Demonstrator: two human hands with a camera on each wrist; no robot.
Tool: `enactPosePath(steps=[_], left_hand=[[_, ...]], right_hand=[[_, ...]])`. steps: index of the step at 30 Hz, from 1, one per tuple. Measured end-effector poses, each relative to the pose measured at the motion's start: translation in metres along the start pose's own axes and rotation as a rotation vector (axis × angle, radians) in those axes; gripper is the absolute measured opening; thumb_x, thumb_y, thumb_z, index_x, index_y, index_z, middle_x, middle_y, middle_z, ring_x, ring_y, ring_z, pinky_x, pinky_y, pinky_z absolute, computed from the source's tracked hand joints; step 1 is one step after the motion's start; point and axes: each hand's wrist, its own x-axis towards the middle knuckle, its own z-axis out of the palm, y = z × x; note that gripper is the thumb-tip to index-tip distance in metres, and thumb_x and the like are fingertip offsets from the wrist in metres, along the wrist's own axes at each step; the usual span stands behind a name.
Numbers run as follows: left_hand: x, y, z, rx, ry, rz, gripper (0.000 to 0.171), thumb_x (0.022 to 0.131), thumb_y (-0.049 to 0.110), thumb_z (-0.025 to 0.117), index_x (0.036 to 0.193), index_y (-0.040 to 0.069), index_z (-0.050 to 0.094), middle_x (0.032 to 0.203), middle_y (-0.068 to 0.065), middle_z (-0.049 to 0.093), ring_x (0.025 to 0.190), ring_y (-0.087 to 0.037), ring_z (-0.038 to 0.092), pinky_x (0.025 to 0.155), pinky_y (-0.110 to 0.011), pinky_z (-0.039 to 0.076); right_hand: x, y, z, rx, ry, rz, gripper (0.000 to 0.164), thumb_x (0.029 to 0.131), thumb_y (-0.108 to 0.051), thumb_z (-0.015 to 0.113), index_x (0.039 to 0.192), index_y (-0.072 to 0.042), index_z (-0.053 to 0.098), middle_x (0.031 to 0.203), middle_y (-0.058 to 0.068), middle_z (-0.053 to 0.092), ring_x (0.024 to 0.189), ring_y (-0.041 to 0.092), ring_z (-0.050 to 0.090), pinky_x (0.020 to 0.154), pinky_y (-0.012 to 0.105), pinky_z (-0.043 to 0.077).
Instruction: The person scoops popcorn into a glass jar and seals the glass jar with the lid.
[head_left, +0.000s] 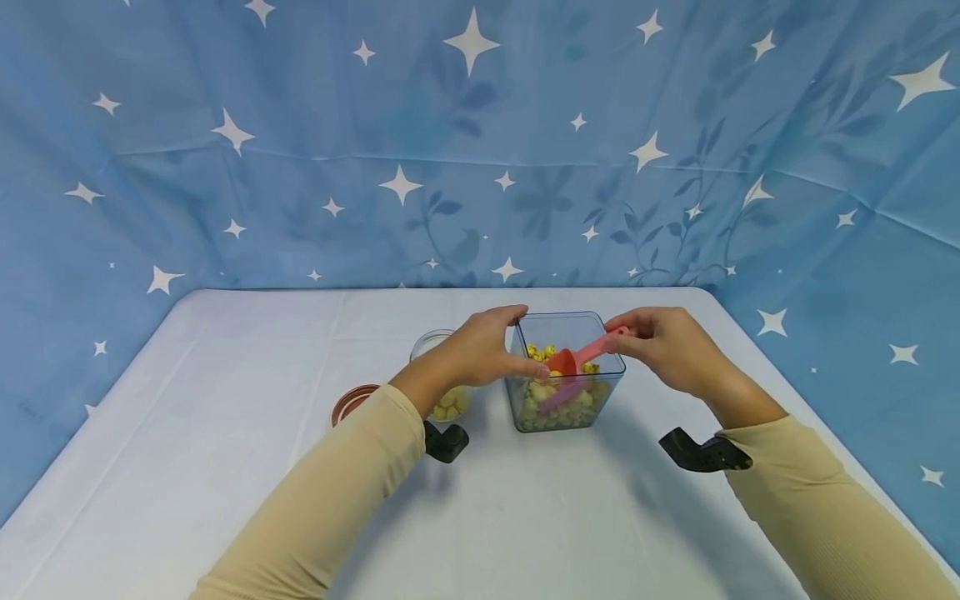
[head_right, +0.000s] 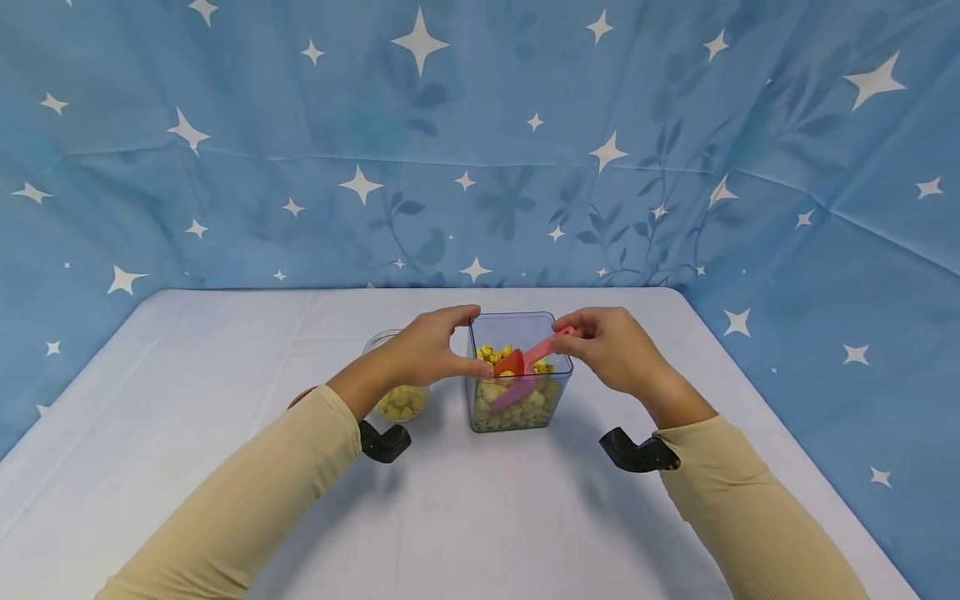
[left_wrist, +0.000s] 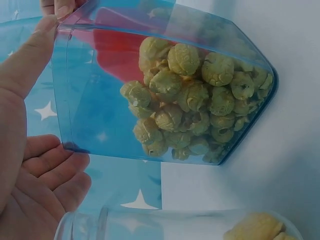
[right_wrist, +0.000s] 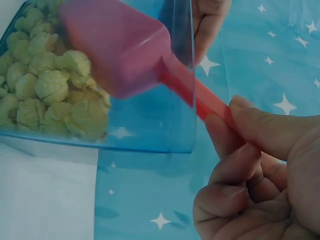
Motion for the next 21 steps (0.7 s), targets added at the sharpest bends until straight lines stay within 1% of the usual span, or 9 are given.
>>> enactPosePath(steps=[3,7,10,13,15,18,21], left_hand=[[0.000,0.000,0.000,-0.006,-0.001,0.001,0.100,0.082,0.050,0.081,0.158,0.010,0.030,0.155,-0.010,0.041,0.141,-0.024,0.038,0.113,-0.043,0.035],[0.000,0.000,0.000,-0.015,0.003,-0.006,0.100,0.082,0.050,0.081,0.158,0.009,0.031,0.155,-0.010,0.041,0.141,-0.024,0.038,0.113,-0.043,0.036],[0.000,0.001,-0.001,-0.019,0.007,-0.004,0.099,0.082,0.048,0.081,0.157,0.009,0.031,0.155,-0.010,0.041,0.141,-0.024,0.039,0.113,-0.043,0.036],[-0.001,0.001,-0.001,-0.020,0.008,-0.002,0.098,0.082,0.048,0.081,0.158,0.009,0.031,0.155,-0.009,0.041,0.141,-0.024,0.038,0.113,-0.043,0.036],[-0.002,0.001,-0.001,-0.018,0.007,-0.004,0.098,0.083,0.048,0.081,0.158,0.010,0.031,0.155,-0.009,0.041,0.141,-0.024,0.038,0.113,-0.043,0.036],[-0.002,0.001,0.000,-0.015,0.003,-0.010,0.098,0.083,0.048,0.080,0.158,0.010,0.030,0.155,-0.009,0.041,0.142,-0.024,0.038,0.113,-0.043,0.035],[-0.002,0.001,0.000,-0.012,0.002,-0.008,0.099,0.083,0.049,0.080,0.158,0.011,0.030,0.155,-0.009,0.041,0.142,-0.024,0.037,0.113,-0.043,0.035]], right_hand=[[-0.002,0.001,0.004,0.037,0.042,0.031,0.040,0.096,-0.031,0.071,0.117,0.003,0.070,0.086,0.010,0.068,0.082,0.025,0.051,0.066,0.033,0.043],[-0.006,0.002,0.014,0.081,0.075,0.081,0.041,0.096,-0.033,0.070,0.118,0.003,0.070,0.094,0.012,0.072,0.087,0.025,0.057,0.070,0.033,0.046],[-0.010,0.003,0.020,0.102,0.087,0.098,0.042,0.097,-0.033,0.069,0.119,0.003,0.070,0.097,0.012,0.073,0.089,0.026,0.061,0.072,0.034,0.048],[-0.012,0.005,0.022,0.128,0.112,0.113,0.043,0.097,-0.033,0.069,0.121,0.003,0.069,0.098,0.012,0.072,0.088,0.025,0.058,0.070,0.033,0.047],[-0.012,0.005,0.024,0.149,0.127,0.126,0.045,0.097,-0.034,0.068,0.122,0.003,0.068,0.099,0.011,0.071,0.087,0.024,0.056,0.068,0.031,0.046],[-0.013,0.005,0.027,0.170,0.156,0.148,0.049,0.097,-0.036,0.068,0.124,0.005,0.067,0.097,0.012,0.071,0.086,0.024,0.057,0.066,0.028,0.047],[-0.014,0.005,0.028,0.171,0.189,0.162,0.051,0.096,-0.037,0.069,0.123,0.006,0.067,0.095,0.013,0.072,0.089,0.026,0.063,0.068,0.027,0.051]])
